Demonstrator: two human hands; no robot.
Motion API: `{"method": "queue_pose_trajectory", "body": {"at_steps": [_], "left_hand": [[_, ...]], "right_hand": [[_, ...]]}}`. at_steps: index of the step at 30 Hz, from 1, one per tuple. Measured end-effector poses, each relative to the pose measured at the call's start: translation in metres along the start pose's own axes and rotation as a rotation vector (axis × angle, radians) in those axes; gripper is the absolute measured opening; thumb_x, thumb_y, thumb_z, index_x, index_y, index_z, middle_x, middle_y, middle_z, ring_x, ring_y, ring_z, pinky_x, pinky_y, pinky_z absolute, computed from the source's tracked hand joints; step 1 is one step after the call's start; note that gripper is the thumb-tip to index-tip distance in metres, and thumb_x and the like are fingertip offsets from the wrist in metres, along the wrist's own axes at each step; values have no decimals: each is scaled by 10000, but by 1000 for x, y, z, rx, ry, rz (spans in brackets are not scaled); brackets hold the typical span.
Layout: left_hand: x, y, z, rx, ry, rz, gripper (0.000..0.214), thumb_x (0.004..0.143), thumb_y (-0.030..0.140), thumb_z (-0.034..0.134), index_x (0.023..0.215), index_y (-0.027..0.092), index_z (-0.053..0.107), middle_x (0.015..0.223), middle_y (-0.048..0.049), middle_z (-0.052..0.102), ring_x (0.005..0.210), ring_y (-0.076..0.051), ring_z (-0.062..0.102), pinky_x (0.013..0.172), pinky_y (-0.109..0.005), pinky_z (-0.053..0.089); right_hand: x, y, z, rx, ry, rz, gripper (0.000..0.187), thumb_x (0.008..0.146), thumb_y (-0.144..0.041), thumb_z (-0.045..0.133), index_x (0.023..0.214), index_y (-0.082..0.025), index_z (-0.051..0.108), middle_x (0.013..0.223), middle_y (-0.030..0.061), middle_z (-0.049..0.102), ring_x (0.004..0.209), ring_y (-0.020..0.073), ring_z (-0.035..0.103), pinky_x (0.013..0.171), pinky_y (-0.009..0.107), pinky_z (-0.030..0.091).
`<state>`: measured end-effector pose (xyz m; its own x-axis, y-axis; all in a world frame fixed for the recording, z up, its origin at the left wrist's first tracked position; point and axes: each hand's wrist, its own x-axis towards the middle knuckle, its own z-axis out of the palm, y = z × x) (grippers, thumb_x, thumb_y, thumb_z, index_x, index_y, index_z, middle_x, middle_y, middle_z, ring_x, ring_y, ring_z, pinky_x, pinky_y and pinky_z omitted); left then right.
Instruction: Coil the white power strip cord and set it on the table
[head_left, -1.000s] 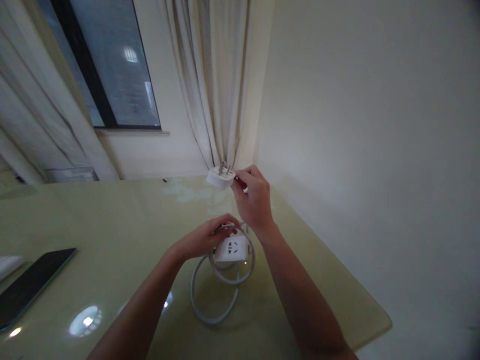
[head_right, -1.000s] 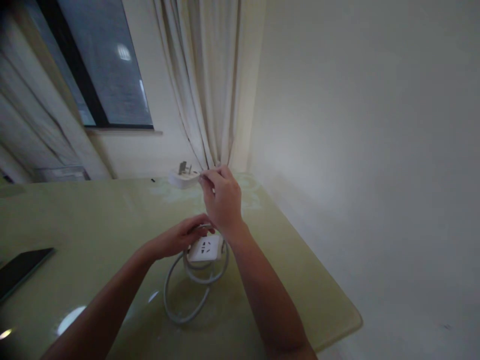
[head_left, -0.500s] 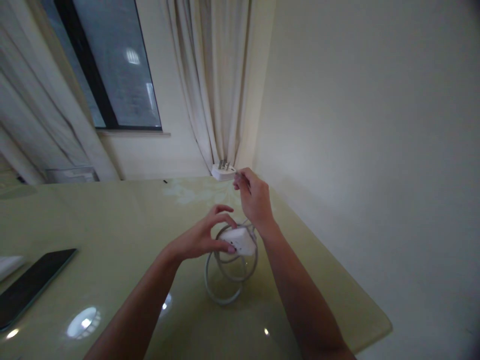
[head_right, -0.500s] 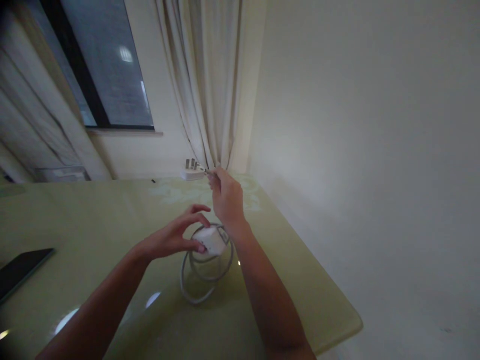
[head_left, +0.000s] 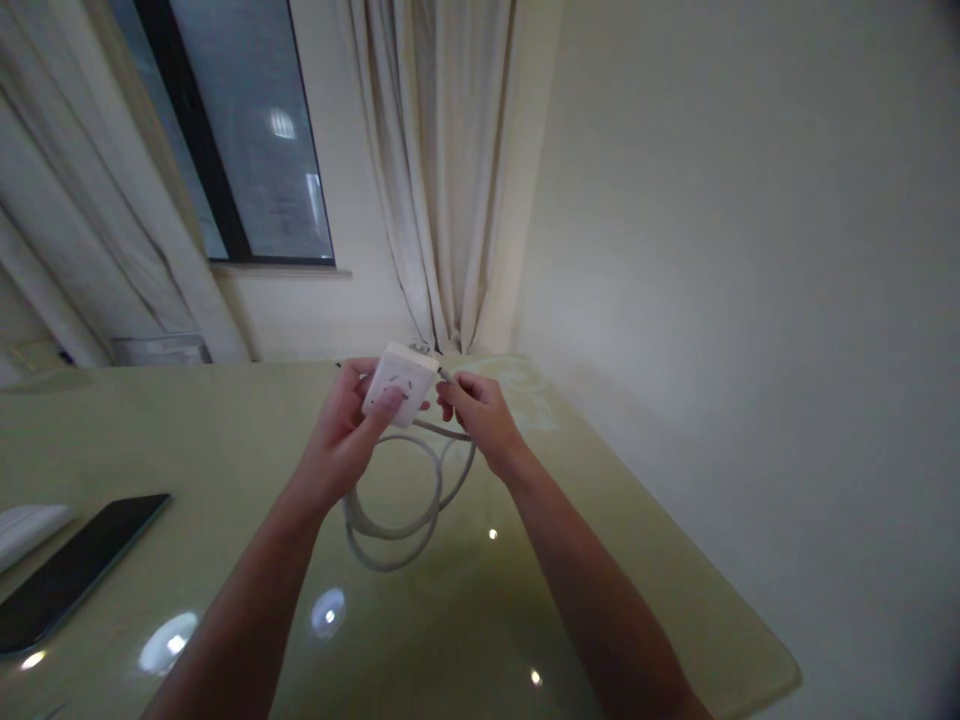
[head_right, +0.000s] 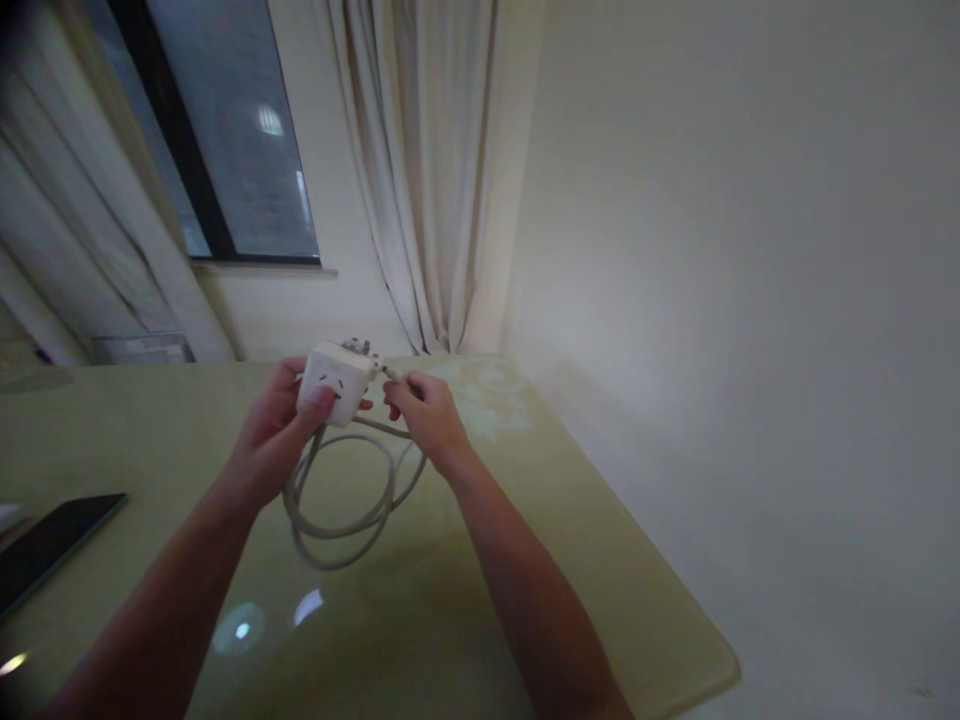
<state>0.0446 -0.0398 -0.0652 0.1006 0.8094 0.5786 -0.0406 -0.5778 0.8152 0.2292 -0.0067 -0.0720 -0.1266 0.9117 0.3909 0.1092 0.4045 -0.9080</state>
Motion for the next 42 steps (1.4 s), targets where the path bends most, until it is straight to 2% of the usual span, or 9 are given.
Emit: {"method": "queue_pose_trajectory", "body": {"at_steps": [4,7,10,15,19,22,28,36,42], "left_hand": [[-7,17,-10,460,-64,144,335,1009,468,602,1193,212,490,980,-74,692,820,-222,697,668,-320,528],[-11,26,-10,723,-110,106,321,1018,471,580,1183,217,473,850,-26,649,679,-207,653,614,-325,491],[-7,26,-8,564,-56,13,301,1035,478,556,1158,239,421,767,28,599,571,-160,599,543,-279,462],[5,21,-8,-112,185,-109,353,981,524,647,1073,274,415,743,79,515,434,-56,353,400,-189,246],[6,31,-12,-360,113,-181,417,839,300,784,1131,267,488,839,40,562,533,-66,417,457,-197,317],[5,37,-13,-465,65,-136,551,676,109,754,1161,252,535,941,0,589,639,-95,486,516,-220,387],[7,28,-17,-391,101,-46,675,667,28,679,1276,280,534,1110,-28,588,780,-117,552,646,-231,470],[10,-4,-32,119,-97,88,729,830,20,590,1509,252,463,1226,-70,620,896,-149,631,827,-299,542],[9,2,-43,-90,-63,-87,770,815,108,764,1529,270,523,1302,-99,684,943,-178,700,807,-284,579]], "right_hand": [[-7,12,23,-277,83,-42,242,930,-306,554,712,-205,583,628,-23,559,608,134,495,590,272,298],[-10,22,32,-423,37,22,224,942,-268,549,730,-204,583,668,-12,583,645,139,515,607,283,284],[-9,25,34,-255,-86,124,221,939,-332,578,780,-190,638,658,-22,581,614,124,496,582,265,300],[-13,7,33,215,-146,251,309,850,-484,696,797,-191,617,602,-89,412,516,83,308,494,244,200],[-21,-6,39,231,-207,251,453,673,-434,892,774,-225,503,618,-103,448,537,78,340,499,230,235],[-24,-2,45,259,-117,262,513,654,-451,911,770,-236,460,626,-98,463,545,81,355,501,228,259],[-18,4,44,429,166,176,583,681,-457,887,670,-245,344,574,-113,328,500,64,246,470,246,182],[-18,-8,34,474,67,133,254,730,-354,790,719,-196,591,638,-65,486,519,69,303,487,255,187],[-15,-14,24,470,13,12,204,845,-383,718,851,-187,773,796,10,590,617,94,395,545,265,267]]}}
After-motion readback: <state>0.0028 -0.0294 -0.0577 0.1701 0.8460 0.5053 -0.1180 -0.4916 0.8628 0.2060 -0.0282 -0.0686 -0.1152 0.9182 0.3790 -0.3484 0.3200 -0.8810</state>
